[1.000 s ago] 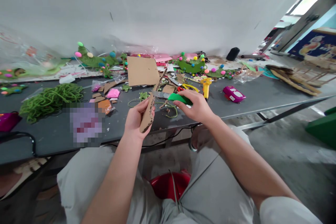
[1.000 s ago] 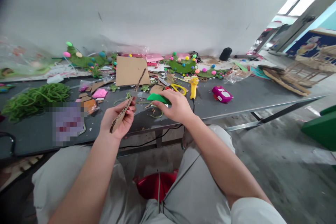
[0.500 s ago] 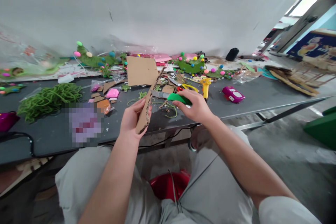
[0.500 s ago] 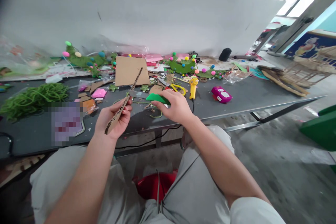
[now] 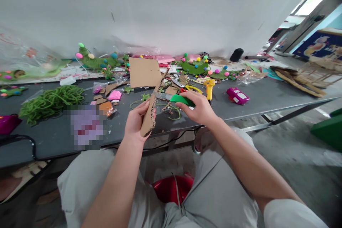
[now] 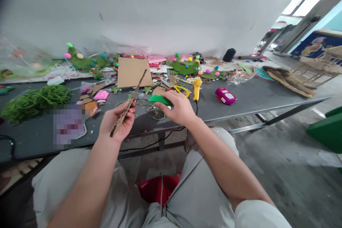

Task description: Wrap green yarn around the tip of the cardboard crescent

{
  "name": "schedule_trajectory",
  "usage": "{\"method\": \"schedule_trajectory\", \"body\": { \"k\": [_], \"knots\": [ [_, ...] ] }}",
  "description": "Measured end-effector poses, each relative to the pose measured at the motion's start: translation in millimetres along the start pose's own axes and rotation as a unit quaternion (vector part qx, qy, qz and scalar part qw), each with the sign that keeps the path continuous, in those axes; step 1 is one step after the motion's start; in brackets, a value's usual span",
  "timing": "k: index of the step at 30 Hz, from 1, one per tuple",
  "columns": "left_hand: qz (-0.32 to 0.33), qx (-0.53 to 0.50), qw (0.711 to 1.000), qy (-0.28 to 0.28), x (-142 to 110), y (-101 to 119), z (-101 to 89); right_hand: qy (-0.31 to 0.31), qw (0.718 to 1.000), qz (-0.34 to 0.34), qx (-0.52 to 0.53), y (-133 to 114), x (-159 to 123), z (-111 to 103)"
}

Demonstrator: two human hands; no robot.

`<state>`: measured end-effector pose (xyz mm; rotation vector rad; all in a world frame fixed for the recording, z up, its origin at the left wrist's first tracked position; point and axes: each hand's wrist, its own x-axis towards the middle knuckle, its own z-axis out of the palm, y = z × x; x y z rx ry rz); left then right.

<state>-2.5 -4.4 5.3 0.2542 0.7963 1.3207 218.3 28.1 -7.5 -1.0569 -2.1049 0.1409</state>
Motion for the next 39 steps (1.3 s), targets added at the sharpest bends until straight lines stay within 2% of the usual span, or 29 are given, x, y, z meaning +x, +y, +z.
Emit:
{"method": "schedule_trajectory", "body": {
  "k": [7,14,23,33,39],
  "knots": [
    [0.011,0.025,1.0,0.007,2.3,-5.6,1.0,0.004,1.0,0.003,-0.011,-1.4,0.4,2.6],
    [0.007,0.005,1.0,-0.01,1.6,1.6,-1.4,0.012,1.0,-0.006,-0.011,2.7,1.4,-2.0],
    [0.028,0.023,0.999,-0.015,1.4,-4.5,0.5,0.016,1.0,0.005,-0.011,0.2,1.4,5.5],
    [0.038,-0.007,0.999,-0.001,-4.9,5.0,3.6,0.037,0.999,-0.004,0.025,0.2,0.5,-4.9],
    [0.031,0.013,0.999,0.008,-4.0,1.1,3.8,0.009,1.0,-0.01,0.02,-4.7,0.1,2.0]
  ]
}}
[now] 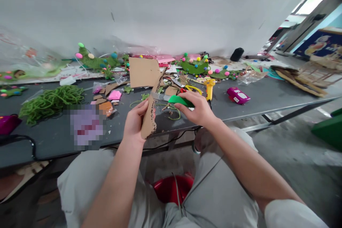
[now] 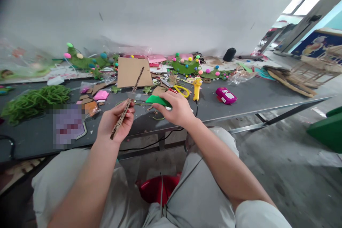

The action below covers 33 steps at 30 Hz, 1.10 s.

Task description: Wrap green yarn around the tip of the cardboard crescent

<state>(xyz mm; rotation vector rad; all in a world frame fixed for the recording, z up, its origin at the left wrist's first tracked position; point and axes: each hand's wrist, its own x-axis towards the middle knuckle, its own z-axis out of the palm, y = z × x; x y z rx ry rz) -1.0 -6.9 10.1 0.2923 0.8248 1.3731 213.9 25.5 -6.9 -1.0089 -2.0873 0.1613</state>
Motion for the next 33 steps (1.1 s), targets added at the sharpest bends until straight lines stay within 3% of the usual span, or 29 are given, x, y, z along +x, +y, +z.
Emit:
{"method": "schedule_trajectory", "body": {
  "k": [33],
  "knots": [
    [-0.022,-0.022,0.999,-0.025,0.2,1.6,-3.2,0.02,1.0,-0.002,-0.022,6.9,-0.4,1.1]
  ]
}}
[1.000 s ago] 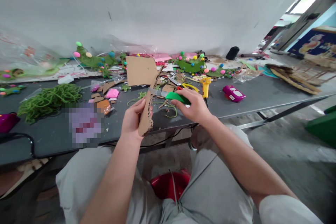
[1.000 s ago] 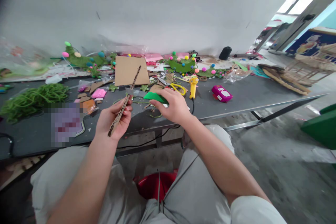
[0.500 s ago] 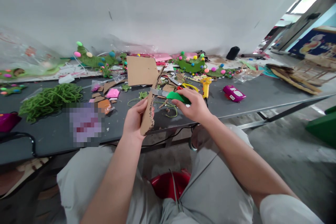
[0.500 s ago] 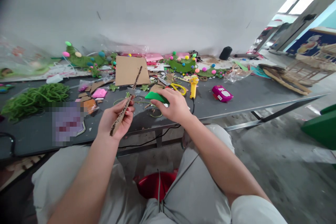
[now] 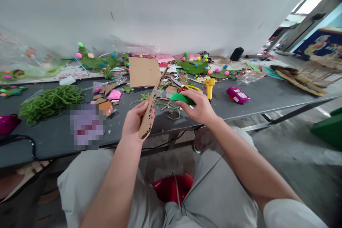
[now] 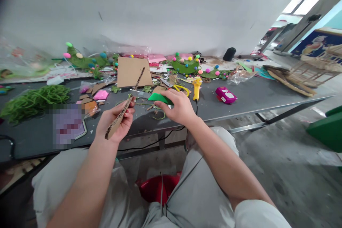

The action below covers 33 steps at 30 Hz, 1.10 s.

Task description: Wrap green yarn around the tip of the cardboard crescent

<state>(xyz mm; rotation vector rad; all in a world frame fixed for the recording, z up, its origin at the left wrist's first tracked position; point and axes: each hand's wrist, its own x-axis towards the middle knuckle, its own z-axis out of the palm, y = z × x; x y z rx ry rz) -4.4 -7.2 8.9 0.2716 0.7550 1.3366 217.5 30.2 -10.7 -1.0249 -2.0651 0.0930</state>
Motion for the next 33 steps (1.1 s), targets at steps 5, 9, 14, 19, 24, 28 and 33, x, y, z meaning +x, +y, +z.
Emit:
{"method": "schedule_trajectory", "body": {
  "k": [5,9,14,19,24,28,33],
  "knots": [
    [0.003,0.021,1.0,0.014,2.0,-5.4,1.2,0.003,1.0,0.005,-0.02,-0.8,0.2,2.5],
    [-0.006,0.017,1.0,0.011,3.8,-6.8,0.6,-0.004,1.0,0.007,-0.019,-0.9,0.8,2.9],
    [-0.006,-0.011,1.0,0.009,1.6,-1.1,-0.1,0.0,1.0,0.004,-0.014,0.5,0.7,0.0],
    [-0.005,-0.002,1.0,0.01,1.0,-2.5,0.6,0.003,1.0,0.007,-0.021,-0.3,-0.2,-0.8],
    [-0.009,0.025,1.0,0.007,2.9,-8.6,0.8,0.003,1.0,0.004,-0.019,-2.1,0.9,1.5],
    [0.001,0.02,1.0,0.009,2.2,-6.2,1.8,0.004,1.0,-0.001,-0.019,-1.2,1.7,1.1],
    [-0.003,0.002,1.0,0.008,0.7,-1.6,1.6,0.001,1.0,0.004,-0.026,2.6,0.7,-1.9]
  ]
}}
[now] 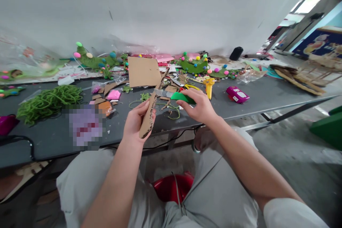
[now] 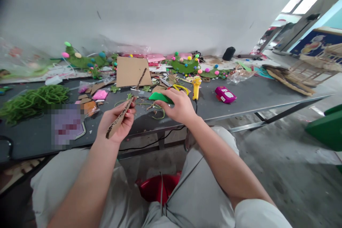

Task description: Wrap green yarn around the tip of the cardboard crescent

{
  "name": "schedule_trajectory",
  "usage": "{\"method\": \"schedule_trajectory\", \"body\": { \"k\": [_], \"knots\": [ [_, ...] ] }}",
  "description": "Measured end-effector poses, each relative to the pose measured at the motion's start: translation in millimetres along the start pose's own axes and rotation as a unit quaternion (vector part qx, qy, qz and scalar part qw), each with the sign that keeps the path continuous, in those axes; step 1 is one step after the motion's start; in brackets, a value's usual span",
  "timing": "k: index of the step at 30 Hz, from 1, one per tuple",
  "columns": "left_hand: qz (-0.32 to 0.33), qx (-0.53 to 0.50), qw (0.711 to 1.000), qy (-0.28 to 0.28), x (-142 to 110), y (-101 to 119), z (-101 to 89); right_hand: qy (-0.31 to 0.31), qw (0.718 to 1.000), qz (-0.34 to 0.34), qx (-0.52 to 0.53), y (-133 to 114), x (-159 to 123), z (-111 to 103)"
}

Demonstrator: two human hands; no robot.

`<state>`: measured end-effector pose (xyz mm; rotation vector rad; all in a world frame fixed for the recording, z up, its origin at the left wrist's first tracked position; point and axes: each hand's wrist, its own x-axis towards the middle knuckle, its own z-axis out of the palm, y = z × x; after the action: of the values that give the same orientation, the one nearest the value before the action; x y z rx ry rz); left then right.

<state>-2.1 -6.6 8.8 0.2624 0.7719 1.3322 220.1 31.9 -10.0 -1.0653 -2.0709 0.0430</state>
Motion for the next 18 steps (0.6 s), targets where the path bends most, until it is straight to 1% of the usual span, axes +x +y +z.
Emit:
{"method": "schedule_trajectory", "body": {
  "k": [3,9,18],
  "knots": [
    [-0.001,-0.001,1.0,-0.005,-0.4,-0.5,-0.7,0.003,1.0,0.003,-0.005,1.5,-1.0,0.0],
    [-0.003,0.03,1.0,-0.005,0.0,-5.5,0.3,0.009,1.0,0.007,-0.009,-3.1,-1.1,3.6],
    [0.002,0.007,1.0,0.002,-1.5,-0.2,1.1,0.009,1.0,0.008,-0.008,0.6,1.6,2.6]
  ]
}}
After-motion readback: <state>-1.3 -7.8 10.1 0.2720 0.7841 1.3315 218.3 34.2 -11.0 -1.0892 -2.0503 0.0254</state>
